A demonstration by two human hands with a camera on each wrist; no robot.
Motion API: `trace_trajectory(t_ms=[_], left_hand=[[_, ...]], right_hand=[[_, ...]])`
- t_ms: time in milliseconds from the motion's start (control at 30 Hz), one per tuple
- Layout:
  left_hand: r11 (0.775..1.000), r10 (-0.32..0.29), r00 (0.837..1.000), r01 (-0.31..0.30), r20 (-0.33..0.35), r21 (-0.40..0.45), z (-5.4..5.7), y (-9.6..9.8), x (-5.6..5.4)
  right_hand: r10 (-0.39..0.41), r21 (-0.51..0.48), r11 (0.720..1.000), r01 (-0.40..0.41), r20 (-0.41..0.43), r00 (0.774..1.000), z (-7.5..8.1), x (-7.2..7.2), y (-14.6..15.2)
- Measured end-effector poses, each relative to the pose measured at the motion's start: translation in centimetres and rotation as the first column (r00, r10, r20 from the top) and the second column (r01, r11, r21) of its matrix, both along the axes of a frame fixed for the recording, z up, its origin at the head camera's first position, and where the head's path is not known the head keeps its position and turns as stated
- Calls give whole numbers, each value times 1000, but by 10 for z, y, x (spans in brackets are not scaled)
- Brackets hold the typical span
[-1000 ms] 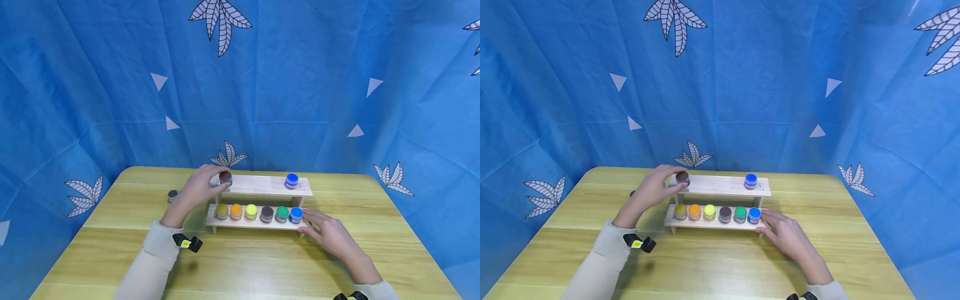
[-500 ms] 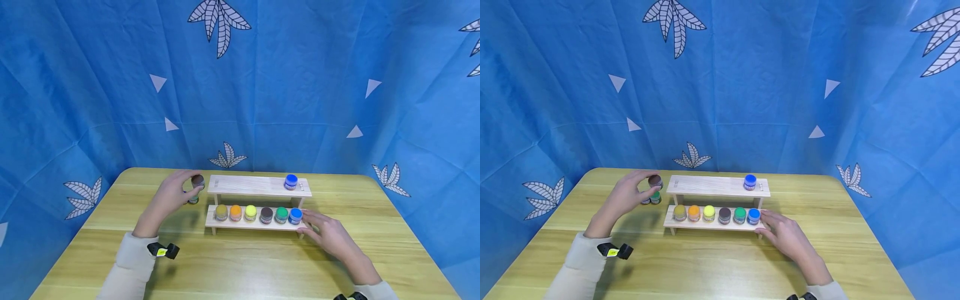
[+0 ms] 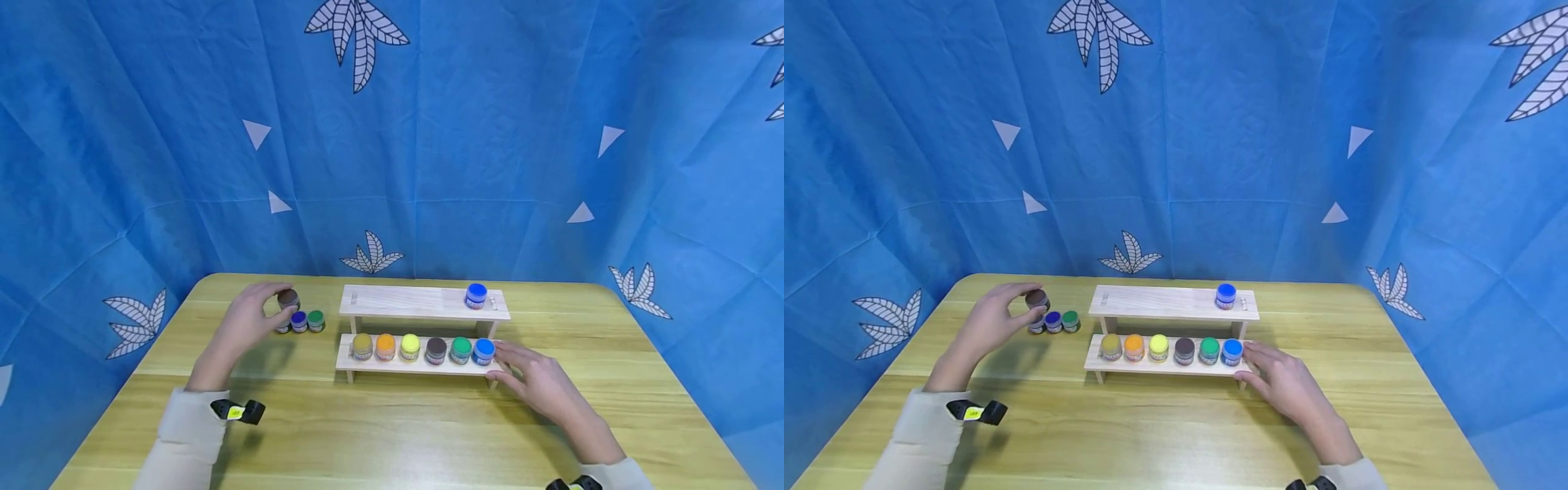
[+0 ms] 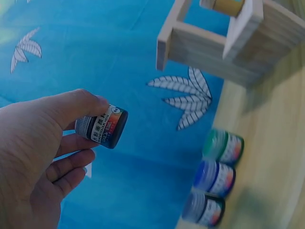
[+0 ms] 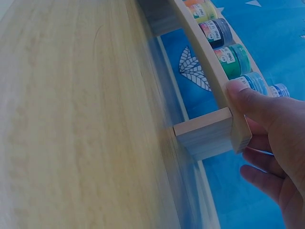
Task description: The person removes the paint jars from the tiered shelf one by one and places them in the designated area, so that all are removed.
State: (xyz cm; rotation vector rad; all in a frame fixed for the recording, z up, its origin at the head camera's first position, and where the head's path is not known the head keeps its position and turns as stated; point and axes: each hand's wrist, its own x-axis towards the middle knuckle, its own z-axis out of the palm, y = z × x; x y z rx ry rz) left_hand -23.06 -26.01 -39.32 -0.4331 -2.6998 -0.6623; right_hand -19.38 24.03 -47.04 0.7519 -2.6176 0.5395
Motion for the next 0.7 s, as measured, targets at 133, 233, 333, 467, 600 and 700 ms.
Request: trace_trajectory(t_ms=[133,233,333,467,600,700], left_hand=[[1000,21,999,-20,24,-6,-7,-13,-1],[999,30,999,-30,29,-15,-12,-22,-3],[999,39,999,-39,25,-20,-17,-32,-6],[998,55,998,-55,35,-20,-22,-44,-8],[998,68,995,-67,76,-18,-27,-53,-8],[996,88,990,-86,113,-21,-31,-58,-8]], right_hand=[[5,0,1000,-5,1,1000,1,1,0],[8,-1,1000,-8,2,1000,1,1,0],[6,1,1000,-6,6,1000,1,1,0],[-2,4,1000,2,19,1000,1,1,1],[-4,4,1000,4,12,1000,0,1,1],[2,0,1000,-2,-1,1000,0,0,1]])
